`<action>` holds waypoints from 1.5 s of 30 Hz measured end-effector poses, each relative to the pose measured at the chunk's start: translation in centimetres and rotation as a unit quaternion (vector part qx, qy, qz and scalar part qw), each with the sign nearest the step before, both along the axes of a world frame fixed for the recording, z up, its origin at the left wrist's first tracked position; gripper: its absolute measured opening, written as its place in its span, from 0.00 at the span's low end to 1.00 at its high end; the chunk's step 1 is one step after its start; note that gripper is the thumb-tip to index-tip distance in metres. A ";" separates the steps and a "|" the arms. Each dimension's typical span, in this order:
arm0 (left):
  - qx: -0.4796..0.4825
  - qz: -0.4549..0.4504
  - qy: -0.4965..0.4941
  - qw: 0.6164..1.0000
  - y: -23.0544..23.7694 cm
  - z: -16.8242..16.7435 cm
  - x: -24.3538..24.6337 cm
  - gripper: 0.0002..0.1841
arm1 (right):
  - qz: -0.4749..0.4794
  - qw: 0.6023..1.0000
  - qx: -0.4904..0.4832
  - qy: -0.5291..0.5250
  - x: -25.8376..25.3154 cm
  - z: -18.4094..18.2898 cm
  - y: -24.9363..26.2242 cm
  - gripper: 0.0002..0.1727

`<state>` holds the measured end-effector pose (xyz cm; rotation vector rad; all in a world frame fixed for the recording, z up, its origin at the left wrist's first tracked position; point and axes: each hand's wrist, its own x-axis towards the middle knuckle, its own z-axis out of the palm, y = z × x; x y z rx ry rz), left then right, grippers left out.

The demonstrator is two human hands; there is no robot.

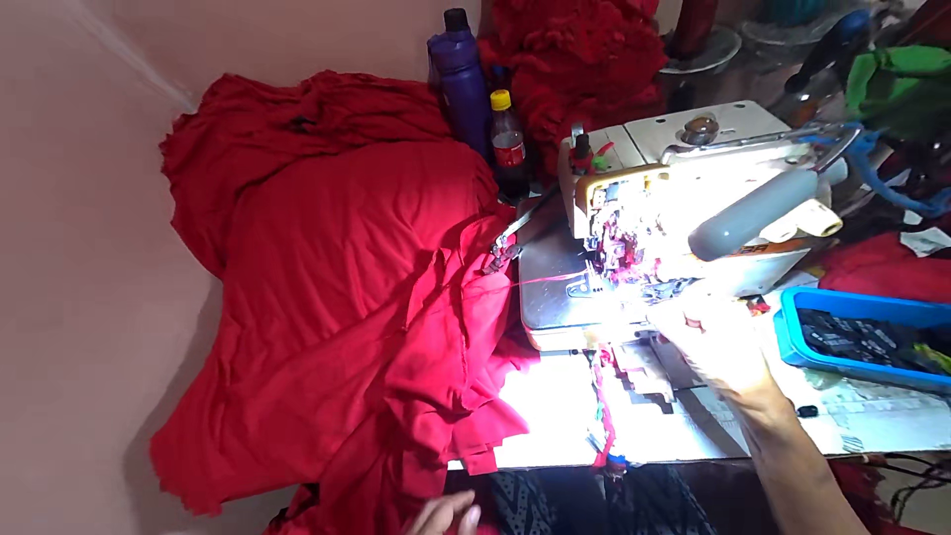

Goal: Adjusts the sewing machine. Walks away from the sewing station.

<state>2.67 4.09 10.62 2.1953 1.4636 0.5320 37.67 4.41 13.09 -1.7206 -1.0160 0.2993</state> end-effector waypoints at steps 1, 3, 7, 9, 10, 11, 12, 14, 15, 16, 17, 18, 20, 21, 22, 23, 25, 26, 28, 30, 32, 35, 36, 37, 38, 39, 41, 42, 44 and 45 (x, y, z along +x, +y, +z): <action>0.048 -0.028 -0.044 0.997 1.2 1.7 1.4 0.10 | 0.010 1.000 0.015 0.010 -0.2 -0.1 -0.2 0.06; 0.167 -0.061 -0.114 0.977 4.1 3.7 5.2 0.10 | 0.011 1.000 0.022 0.003 -0.7 -0.3 -0.6 0.06; 0.303 -0.120 -0.183 0.927 8.7 4.5 13.7 0.09 | -0.010 0.999 0.039 -0.001 -0.4 -0.9 -1.1 0.06; 0.299 -0.143 -0.155 0.931 9.3 4.1 16.3 0.08 | -0.036 0.999 0.029 -0.006 0.1 -1.0 -1.3 0.06; 0.290 -0.147 -0.149 0.934 9.4 4.0 17.2 0.09 | -0.045 0.999 0.030 -0.006 0.3 -1.0 -1.3 0.05; 0.283 -0.142 -0.146 0.937 9.4 3.9 18.0 0.09 | -0.048 0.998 0.036 -0.003 0.4 -0.9 -1.2 0.06; 0.280 -0.132 -0.152 0.939 9.4 4.1 18.5 0.09 | -0.046 0.998 0.047 0.000 0.6 -0.9 -1.0 0.06; 0.264 -0.111 -0.162 0.944 10.0 4.6 19.1 0.10 | -0.031 0.997 0.073 0.012 0.7 -1.0 -0.7 0.05; 0.256 -0.107 -0.155 0.948 10.7 4.8 19.2 0.13 | -0.030 0.997 0.068 0.019 0.7 -0.9 -0.5 0.05; 0.242 -0.106 -0.136 0.955 11.6 5.1 19.3 0.15 | -0.031 0.997 0.059 0.024 0.5 -0.7 -0.4 0.05; 0.222 -0.107 -0.114 0.963 12.6 5.4 19.4 0.14 | -0.034 0.998 0.054 0.029 0.3 -0.6 -0.3 0.05; 0.195 -0.113 -0.091 0.970 13.4 5.8 19.4 0.11 | -0.035 0.997 0.061 0.033 0.2 -0.6 -0.2 0.05; 0.169 -0.123 -0.069 0.975 14.7 6.3 19.3 0.06 | -0.019 0.993 0.100 0.057 0.3 -0.9 -0.2 0.04; 0.170 -0.114 -0.064 0.977 15.0 6.3 19.3 0.06 | -0.002 0.989 0.116 0.091 0.4 -0.9 -0.3 0.05; 0.173 -0.090 -0.067 0.979 15.0 6.2 19.2 0.06 | 0.013 0.983 0.125 0.130 0.4 -0.8 -0.5 0.07; 0.166 -0.054 -0.065 0.982 14.8 6.2 19.2 0.08 | 0.026 0.978 0.126 0.166 0.4 -0.5 -0.8 0.09; 0.136 0.018 -0.064 0.989 14.3 6.3 18.9 0.11 | 0.071 0.966 0.133 0.210 0.2 -0.1 -1.8 0.12; 0.132 0.040 -0.068 0.988 14.2 6.3 18.5 0.11 | 0.102 0.961 0.144 0.212 0.1 -0.1 -2.3 0.11; 0.125 0.072 -0.051 0.988 13.9 6.4 17.4 0.12 | 0.140 0.956 0.163 0.201 -0.3 -0.2 -3.3 0.09; 0.155 0.086 -0.003 0.984 13.2 6.7 16.6 0.11 | 0.151 0.954 0.177 0.190 -0.3 -0.3 -3.8 0.09; 0.231 0.064 -0.003 0.971 12.0 6.6 15.8 0.10 | 0.147 0.955 0.181 0.183 -0.3 -0.4 -3.9 0.09; 0.340 -0.041 -0.056 0.938 10.4 6.0 16.4 0.16 | 0.145 0.956 0.177 0.185 -0.5 -0.5 -3.5 0.08; 0.340 -0.088 -0.079 0.933 9.8 5.7 17.0 0.16 | 0.145 0.956 0.173 0.189 -0.8 -0.4 -3.3 0.09; 0.326 -0.126 -0.104 0.931 9.2 5.4 17.7 0.13 | 0.145 0.956 0.169 0.191 -1.0 -0.3 -3.2 0.09; 0.323 -0.142 -0.123 0.927 8.9 4.8 18.4 0.09 | 0.147 0.957 0.164 0.187 -1.3 -0.2 -3.0 0.08; 0.334 -0.141 -0.139 0.922 8.8 4.2 19.0 0.06 | 0.152 0.959 0.157 0.181 -1.4 -0.1 -3.0 0.08; 0.357 -0.117 -0.163 0.912 9.0 3.7 19.6 0.05 | 0.149 0.965 0.131 0.173 -1.5 0.2 -3.1 0.07; 0.361 -0.108 -0.168 0.911 9.0 3.6 19.6 0.05 | 0.139 0.968 0.121 0.169 -1.5 0.2 -3.1 0.07; 0.358 -0.096 -0.178 0.912 8.9 3.4 19.1 0.06 | 0.119 0.973 0.115 0.161 -1.2 0.3 -3.1 0.04; 0.357 -0.091 -0.183 0.911 8.9 3.2 18.8 0.07 | 0.113 0.976 0.111 0.153 -1.0 0.4 -3.0 0.07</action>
